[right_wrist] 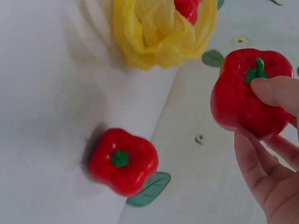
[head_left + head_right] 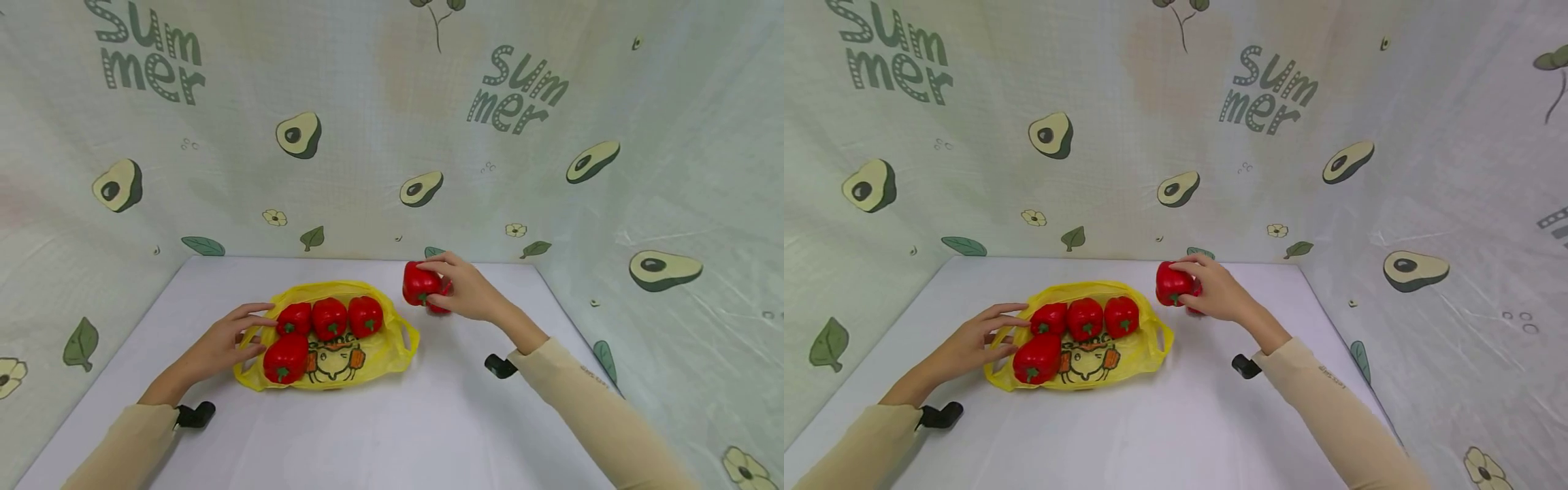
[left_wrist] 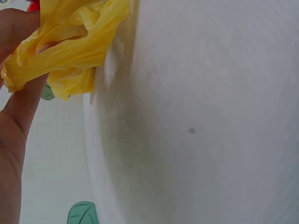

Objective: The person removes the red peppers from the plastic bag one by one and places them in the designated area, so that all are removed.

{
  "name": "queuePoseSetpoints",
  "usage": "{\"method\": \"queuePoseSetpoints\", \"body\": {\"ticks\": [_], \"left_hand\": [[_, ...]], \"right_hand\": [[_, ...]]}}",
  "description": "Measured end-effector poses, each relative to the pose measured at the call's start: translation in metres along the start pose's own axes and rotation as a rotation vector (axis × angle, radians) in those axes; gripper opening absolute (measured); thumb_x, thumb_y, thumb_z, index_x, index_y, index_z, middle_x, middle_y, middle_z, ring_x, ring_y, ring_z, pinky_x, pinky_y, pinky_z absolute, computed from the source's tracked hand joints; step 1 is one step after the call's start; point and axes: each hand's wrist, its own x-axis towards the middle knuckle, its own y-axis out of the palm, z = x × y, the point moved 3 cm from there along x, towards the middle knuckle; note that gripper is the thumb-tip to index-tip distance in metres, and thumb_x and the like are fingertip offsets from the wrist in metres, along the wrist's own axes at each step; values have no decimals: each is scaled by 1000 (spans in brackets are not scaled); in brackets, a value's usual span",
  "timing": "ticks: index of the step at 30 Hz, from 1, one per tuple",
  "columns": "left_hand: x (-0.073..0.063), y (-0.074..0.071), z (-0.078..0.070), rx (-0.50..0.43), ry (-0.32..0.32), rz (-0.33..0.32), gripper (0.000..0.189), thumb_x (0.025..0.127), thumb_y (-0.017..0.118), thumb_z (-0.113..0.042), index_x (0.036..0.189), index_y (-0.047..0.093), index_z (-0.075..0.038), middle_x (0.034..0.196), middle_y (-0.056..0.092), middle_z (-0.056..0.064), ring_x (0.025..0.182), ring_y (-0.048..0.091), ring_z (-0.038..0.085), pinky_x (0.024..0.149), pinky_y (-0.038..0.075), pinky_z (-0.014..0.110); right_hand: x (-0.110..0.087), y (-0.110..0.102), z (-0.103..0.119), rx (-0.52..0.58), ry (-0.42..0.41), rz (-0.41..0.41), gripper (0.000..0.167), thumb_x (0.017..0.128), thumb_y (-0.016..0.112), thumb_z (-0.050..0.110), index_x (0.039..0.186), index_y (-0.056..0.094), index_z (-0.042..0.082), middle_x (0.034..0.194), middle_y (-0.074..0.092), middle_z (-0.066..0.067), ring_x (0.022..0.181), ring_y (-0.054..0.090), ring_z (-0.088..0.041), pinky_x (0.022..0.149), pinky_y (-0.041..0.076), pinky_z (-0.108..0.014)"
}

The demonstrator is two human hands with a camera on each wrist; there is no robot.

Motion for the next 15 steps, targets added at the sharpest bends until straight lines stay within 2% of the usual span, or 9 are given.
{"method": "queuePoseSetpoints", "body": {"ticks": [4, 10, 15], "left_hand": [[0, 0, -1, -5, -10, 5, 45, 88, 85, -4, 130, 73, -17, 155, 51, 12, 120, 57, 27, 78, 57, 25], [0, 0, 0, -5, -24, 15, 45, 89, 85, -6, 131, 72, -18, 156, 50, 12, 128, 54, 34, 80, 58, 25], [1, 0, 1, -3, -14, 13, 45, 89, 85, -6, 130, 73, -18, 156, 50, 12, 122, 56, 29, 79, 58, 25]], "right_hand": [[-6, -16, -25, -21, 49, -37, 61, 91, 84, 7, 147, 62, 13, 147, 56, -14, 112, 65, -30, 84, 64, -43], [-17, -31, -61, -62, 116, -66, 65, 90, 84, 5, 150, 59, 9, 148, 56, -18, 106, 67, -32, 85, 63, -49], [-26, -37, -88, -99, 151, -78, 66, 90, 84, 4, 150, 57, 6, 147, 57, -20, 106, 67, -36, 85, 63, -51]]}}
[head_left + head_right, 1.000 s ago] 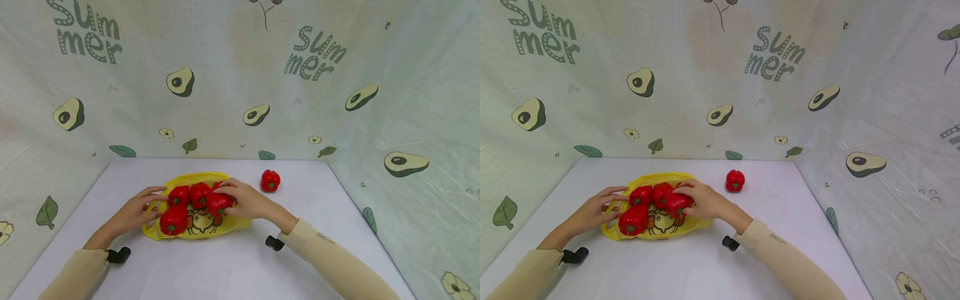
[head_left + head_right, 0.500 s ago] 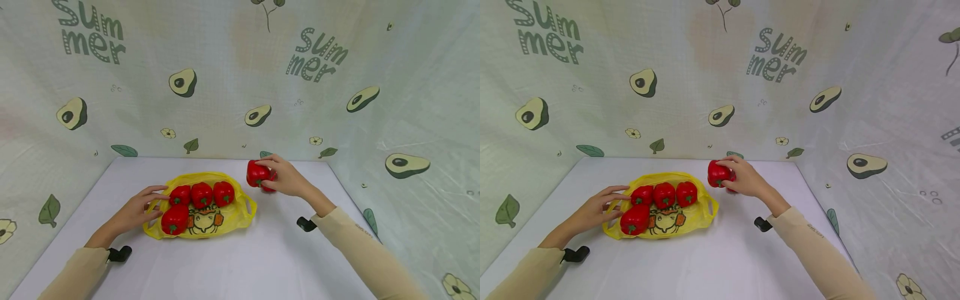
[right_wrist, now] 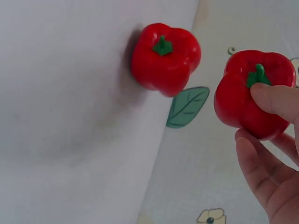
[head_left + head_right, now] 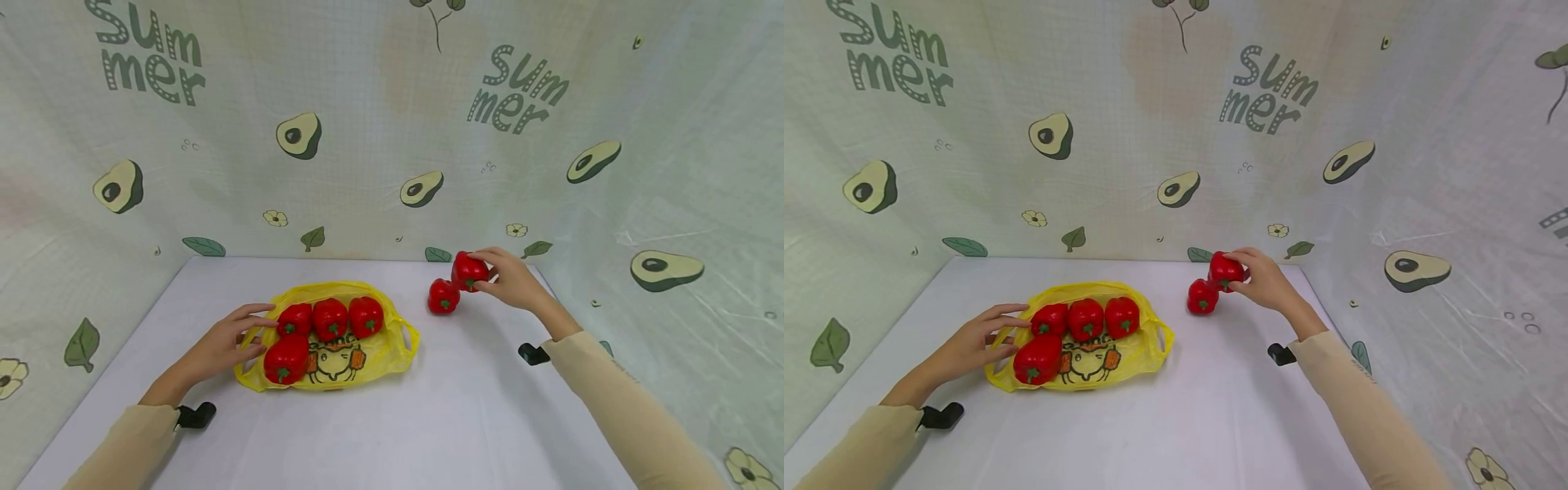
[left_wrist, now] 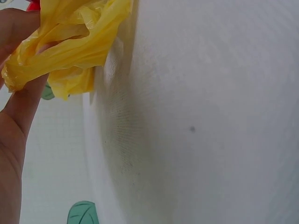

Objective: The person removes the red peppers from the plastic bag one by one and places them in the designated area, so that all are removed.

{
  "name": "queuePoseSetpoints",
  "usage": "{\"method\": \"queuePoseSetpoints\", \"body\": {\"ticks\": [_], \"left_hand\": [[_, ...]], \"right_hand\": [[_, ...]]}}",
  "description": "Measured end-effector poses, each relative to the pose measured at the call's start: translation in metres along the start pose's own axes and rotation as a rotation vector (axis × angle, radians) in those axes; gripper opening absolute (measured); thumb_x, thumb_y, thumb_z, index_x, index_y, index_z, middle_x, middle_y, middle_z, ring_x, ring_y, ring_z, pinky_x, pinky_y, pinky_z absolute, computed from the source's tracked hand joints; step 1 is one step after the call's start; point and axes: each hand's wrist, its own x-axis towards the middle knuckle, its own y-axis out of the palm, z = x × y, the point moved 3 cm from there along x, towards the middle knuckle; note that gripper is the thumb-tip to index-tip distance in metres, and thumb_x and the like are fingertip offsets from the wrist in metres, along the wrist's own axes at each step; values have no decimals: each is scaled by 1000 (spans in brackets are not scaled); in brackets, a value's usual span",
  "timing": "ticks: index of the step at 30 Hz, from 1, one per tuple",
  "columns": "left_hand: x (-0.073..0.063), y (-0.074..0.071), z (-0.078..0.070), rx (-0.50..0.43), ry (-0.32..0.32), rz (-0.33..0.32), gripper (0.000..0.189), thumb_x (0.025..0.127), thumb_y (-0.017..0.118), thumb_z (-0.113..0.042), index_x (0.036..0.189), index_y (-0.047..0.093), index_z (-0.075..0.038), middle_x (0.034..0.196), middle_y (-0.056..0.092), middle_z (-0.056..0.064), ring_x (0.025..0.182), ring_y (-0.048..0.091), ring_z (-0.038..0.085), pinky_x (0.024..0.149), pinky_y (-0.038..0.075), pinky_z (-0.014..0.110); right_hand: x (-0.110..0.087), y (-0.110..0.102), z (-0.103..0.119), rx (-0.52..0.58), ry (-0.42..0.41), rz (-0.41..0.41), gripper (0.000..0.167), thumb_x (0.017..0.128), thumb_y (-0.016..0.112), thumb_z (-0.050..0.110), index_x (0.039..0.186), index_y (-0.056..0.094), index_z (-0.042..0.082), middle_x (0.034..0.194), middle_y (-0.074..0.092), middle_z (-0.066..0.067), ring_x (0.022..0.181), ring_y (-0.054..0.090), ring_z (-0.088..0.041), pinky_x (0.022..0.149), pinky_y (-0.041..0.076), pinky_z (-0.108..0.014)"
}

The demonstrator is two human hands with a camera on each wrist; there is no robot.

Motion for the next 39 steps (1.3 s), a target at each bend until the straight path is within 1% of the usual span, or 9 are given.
{"method": "queuePoseSetpoints", "body": {"ticks": [4, 6, 12, 17, 21, 27, 31, 37, 39], "left_hand": [[0, 1, 0, 8, 2, -3, 45, 89, 85, -6, 130, 73, -17, 155, 51, 12, 117, 59, 26, 79, 58, 25], [0, 1, 0, 9, 3, -2, 45, 89, 85, -6, 130, 73, -17, 155, 50, 12, 116, 60, 27, 79, 58, 25], [0, 1, -1, 12, -5, -4, 44, 89, 86, -6, 129, 74, -16, 155, 51, 12, 117, 61, 29, 80, 58, 25], [0, 1, 0, 23, -7, -4, 44, 89, 86, -6, 130, 74, -17, 156, 50, 12, 117, 62, 29, 82, 59, 26], [0, 2, 1, 23, -12, -2, 45, 89, 86, -5, 130, 73, -18, 156, 50, 11, 119, 62, 29, 83, 59, 26], [1, 1, 0, 11, -11, -1, 45, 89, 85, -6, 130, 73, -17, 156, 50, 12, 114, 63, 27, 81, 58, 25], [0, 1, 0, 15, -10, -1, 44, 89, 86, -6, 130, 73, -17, 156, 50, 12, 116, 63, 29, 82, 59, 25], [1, 2, 1, 8, -16, 0, 44, 89, 85, -5, 130, 73, -17, 156, 50, 12, 116, 63, 28, 82, 59, 25], [1, 2, 1, 10, -19, 1, 44, 89, 85, -5, 130, 73, -17, 157, 50, 12, 118, 62, 29, 82, 59, 25]], "right_hand": [[-4, -1, -20, -22, 39, 5, 65, 92, 82, 5, 151, 57, 8, 146, 58, -19, 108, 66, -37, 86, 63, -52], [-5, -1, -27, -29, 58, 15, 65, 92, 82, 5, 152, 56, 8, 146, 58, -19, 111, 64, -38, 87, 62, -53], [-10, 2, -42, -44, 84, 40, 66, 91, 83, 4, 151, 55, 5, 146, 58, -22, 121, 60, -41, 92, 60, -57], [-16, 6, -52, -44, 106, 54, 67, 90, 84, 4, 151, 56, 5, 145, 59, -23, 125, 58, -43, 93, 60, -57], [-20, 11, -60, -23, 115, 72, 65, 91, 83, 3, 150, 56, 5, 144, 59, -23, 124, 58, -42, 94, 60, -57], [-22, 21, -71, -9, 130, 108, 61, 93, 80, 4, 150, 57, 6, 145, 59, -22, 121, 59, -40, 95, 59, -57], [-22, 29, -75, 3, 160, 130, 61, 93, 80, 5, 150, 57, 7, 148, 58, -22, 123, 58, -40, 96, 59, -56], [-23, 39, -80, 0, 158, 145, 61, 93, 80, 3, 149, 57, 6, 148, 57, -24, 119, 59, -41, 94, 60, -53], [-24, 42, -82, -1, 158, 149, 60, 93, 80, 2, 149, 57, 5, 149, 56, -23, 121, 58, -41, 95, 59, -54]]}}
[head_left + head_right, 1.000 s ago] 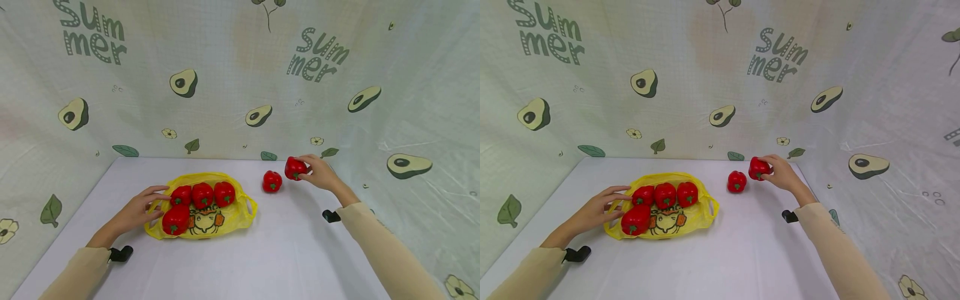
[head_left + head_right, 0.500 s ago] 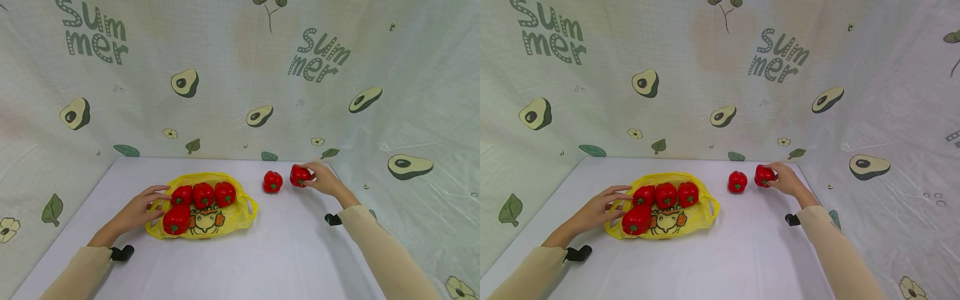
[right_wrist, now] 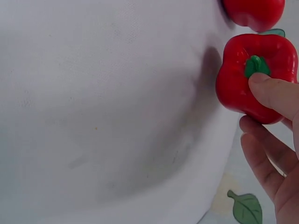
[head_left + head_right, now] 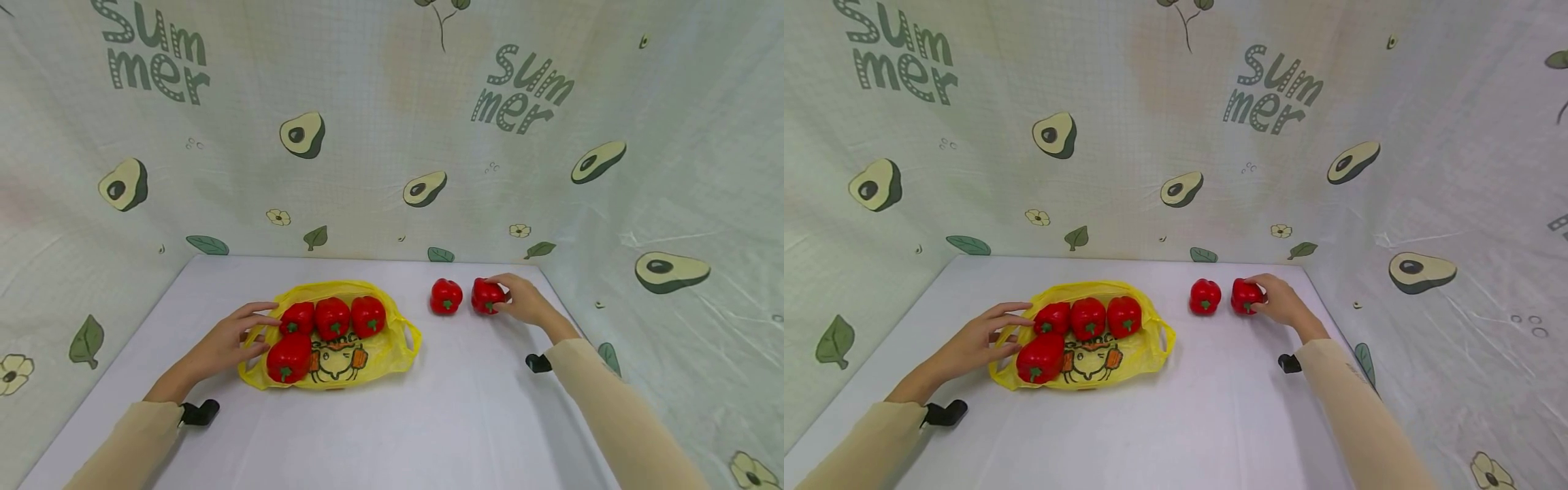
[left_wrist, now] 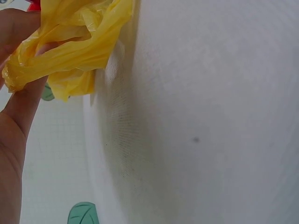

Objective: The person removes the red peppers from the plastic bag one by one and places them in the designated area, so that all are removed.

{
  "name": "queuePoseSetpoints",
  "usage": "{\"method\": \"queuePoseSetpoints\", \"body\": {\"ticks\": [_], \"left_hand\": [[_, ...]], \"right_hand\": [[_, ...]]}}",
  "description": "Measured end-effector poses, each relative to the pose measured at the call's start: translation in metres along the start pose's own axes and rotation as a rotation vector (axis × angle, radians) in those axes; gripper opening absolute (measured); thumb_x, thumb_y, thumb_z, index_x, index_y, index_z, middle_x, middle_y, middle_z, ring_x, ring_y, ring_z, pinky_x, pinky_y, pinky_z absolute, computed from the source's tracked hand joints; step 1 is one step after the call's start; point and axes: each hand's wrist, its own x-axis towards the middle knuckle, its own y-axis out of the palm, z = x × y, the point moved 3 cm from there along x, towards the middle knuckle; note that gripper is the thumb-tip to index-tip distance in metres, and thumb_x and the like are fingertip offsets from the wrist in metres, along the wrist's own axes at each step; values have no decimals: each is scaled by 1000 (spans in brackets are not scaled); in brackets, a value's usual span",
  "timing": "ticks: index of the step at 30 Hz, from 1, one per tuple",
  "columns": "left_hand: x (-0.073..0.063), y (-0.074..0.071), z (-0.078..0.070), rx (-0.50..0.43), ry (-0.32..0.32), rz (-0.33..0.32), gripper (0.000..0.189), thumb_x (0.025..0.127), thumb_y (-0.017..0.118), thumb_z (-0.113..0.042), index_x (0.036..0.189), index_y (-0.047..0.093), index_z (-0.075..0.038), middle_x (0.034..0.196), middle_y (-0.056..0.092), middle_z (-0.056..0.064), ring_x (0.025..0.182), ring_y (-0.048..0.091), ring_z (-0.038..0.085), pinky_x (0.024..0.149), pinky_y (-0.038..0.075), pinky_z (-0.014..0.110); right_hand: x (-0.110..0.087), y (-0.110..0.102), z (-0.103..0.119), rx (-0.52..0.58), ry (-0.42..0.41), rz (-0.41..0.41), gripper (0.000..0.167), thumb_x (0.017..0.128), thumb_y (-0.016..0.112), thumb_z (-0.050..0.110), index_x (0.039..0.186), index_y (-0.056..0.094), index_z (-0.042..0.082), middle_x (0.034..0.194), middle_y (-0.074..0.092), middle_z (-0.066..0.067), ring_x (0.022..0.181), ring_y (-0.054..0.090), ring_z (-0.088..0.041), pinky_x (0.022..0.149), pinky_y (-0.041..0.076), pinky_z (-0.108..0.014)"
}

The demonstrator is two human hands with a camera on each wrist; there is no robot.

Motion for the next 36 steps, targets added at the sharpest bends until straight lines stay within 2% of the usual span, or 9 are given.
{"method": "queuePoseSetpoints", "body": {"ticks": [7, 24, 29, 36], "left_hand": [[1, -1, 0, 10, -7, 5, 44, 88, 86, -6, 129, 74, -17, 157, 50, 12, 122, 61, 32, 86, 59, 25], [0, -2, -2, 15, -9, 8, 44, 88, 85, -4, 130, 73, -16, 157, 49, 12, 120, 61, 30, 85, 59, 26], [0, -1, -1, 14, -10, 8, 44, 89, 85, -5, 130, 74, -16, 157, 49, 12, 115, 63, 27, 85, 59, 26], [0, -1, 1, 16, -17, 9, 44, 89, 86, -7, 129, 74, -18, 157, 50, 11, 117, 64, 27, 87, 59, 26]], "right_hand": [[0, 6, -2, -3, 20, 12, 61, 94, 78, 2, 150, 55, 6, 151, 55, -24, 126, 56, -42, 100, 57, -57], [4, 5, 3, -5, 33, 53, 61, 93, 77, -2, 150, 55, 6, 152, 55, -24, 135, 52, -45, 105, 52, -61], [4, 5, 4, -4, 35, 55, 63, 93, 79, -1, 151, 55, 6, 153, 53, -24, 137, 50, -47, 104, 53, -60], [2, 3, 9, 22, 57, 83, 69, 93, 81, 8, 155, 51, 9, 157, 48, -24, 138, 49, -46, 104, 53, -61]]}}
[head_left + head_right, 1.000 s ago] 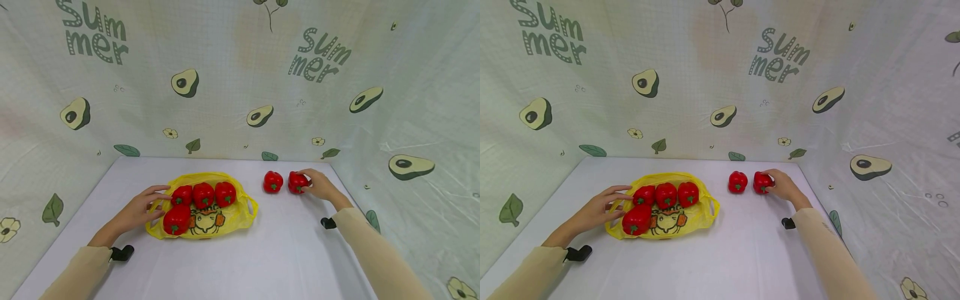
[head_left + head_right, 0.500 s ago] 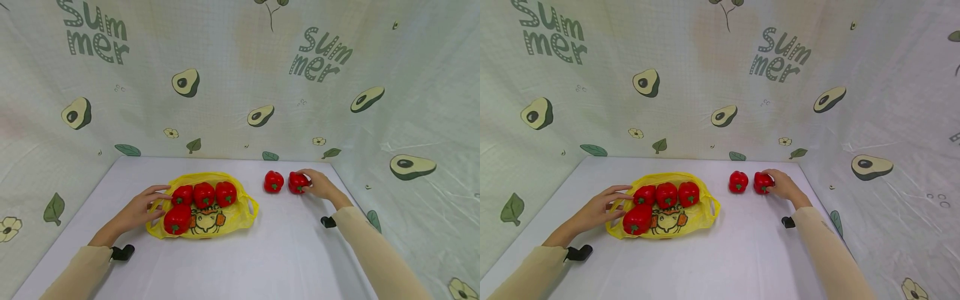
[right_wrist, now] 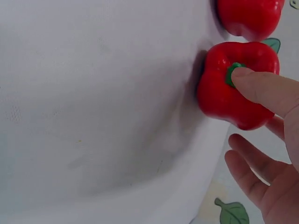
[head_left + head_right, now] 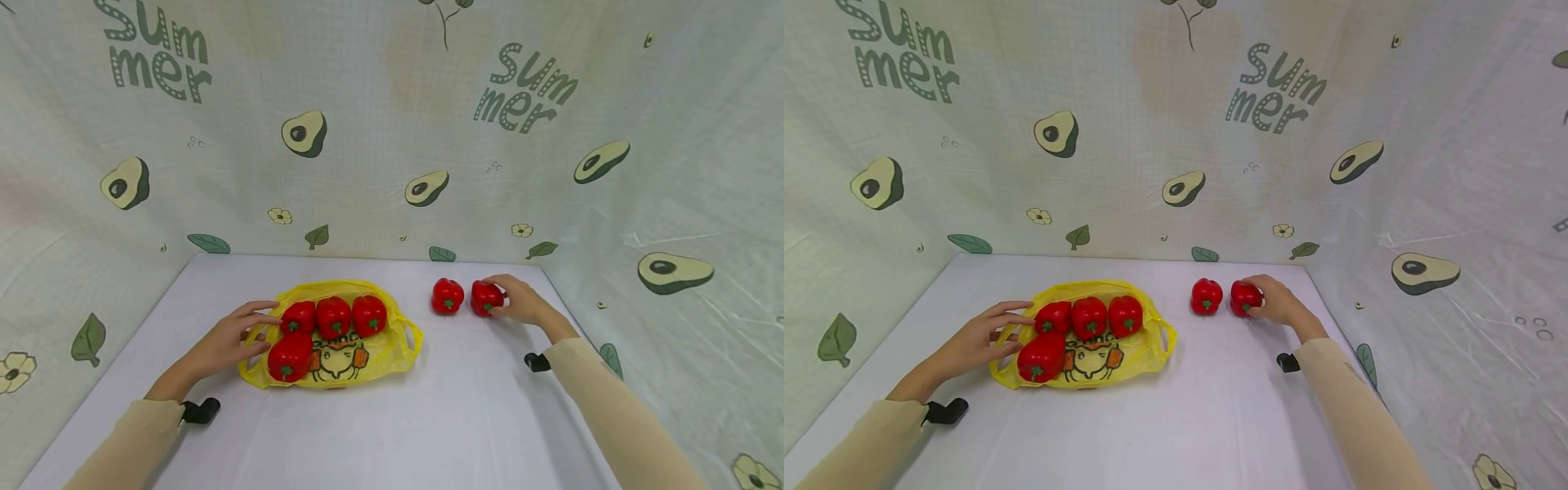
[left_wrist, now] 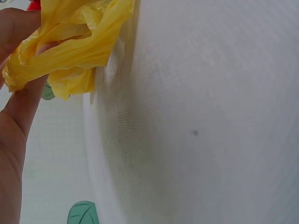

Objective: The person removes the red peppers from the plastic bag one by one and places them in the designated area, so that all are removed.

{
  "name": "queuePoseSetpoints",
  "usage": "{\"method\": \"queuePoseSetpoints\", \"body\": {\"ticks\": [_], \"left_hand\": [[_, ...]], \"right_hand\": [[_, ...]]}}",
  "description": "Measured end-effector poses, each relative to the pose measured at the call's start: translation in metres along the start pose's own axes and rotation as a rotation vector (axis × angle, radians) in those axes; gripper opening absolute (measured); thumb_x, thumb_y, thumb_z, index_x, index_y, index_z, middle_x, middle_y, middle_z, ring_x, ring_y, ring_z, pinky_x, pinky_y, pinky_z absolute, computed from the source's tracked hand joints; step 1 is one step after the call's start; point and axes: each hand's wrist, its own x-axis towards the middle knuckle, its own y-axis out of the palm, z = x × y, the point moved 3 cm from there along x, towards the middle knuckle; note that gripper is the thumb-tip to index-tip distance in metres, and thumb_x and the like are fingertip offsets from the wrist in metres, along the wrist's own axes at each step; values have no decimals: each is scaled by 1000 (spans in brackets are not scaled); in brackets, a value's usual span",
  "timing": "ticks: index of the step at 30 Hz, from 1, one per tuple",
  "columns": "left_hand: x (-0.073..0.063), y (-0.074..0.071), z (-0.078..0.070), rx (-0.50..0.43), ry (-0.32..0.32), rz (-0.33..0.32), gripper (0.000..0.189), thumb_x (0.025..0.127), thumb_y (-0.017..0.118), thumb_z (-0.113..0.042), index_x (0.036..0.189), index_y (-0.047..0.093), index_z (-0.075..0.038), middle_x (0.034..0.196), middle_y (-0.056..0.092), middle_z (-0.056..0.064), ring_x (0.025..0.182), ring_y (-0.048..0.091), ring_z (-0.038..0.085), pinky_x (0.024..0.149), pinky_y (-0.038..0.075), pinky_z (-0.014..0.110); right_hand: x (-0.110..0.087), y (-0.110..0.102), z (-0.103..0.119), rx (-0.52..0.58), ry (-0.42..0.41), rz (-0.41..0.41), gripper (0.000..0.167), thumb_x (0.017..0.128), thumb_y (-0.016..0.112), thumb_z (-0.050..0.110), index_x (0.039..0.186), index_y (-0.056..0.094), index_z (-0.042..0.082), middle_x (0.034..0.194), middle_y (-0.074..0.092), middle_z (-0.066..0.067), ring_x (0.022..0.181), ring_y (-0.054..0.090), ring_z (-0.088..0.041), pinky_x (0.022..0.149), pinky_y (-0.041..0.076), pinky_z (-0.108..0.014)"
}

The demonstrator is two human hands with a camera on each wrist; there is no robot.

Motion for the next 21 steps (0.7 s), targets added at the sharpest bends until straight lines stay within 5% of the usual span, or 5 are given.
{"method": "queuePoseSetpoints", "body": {"ticks": [9, 21], "left_hand": [[0, 0, 0, 6, 5, 1, 44, 89, 86, -7, 130, 74, -18, 157, 50, 12, 122, 62, 31, 88, 59, 27], [2, 0, 0, -3, 23, 0, 44, 89, 85, -5, 130, 74, -17, 157, 50, 12, 106, 65, 24, 83, 59, 27]], "right_hand": [[-6, -19, 24, -84, -34, -49, 69, 94, 79, 11, 156, 49, 9, 162, 41, -25, 148, 38, -47, 110, 45, -68], [-10, -36, 104, -79, -169, -144, 70, 93, 81, 11, 156, 51, 11, 162, 43, -21, 149, 39, -45, 106, 50, -65]]}}
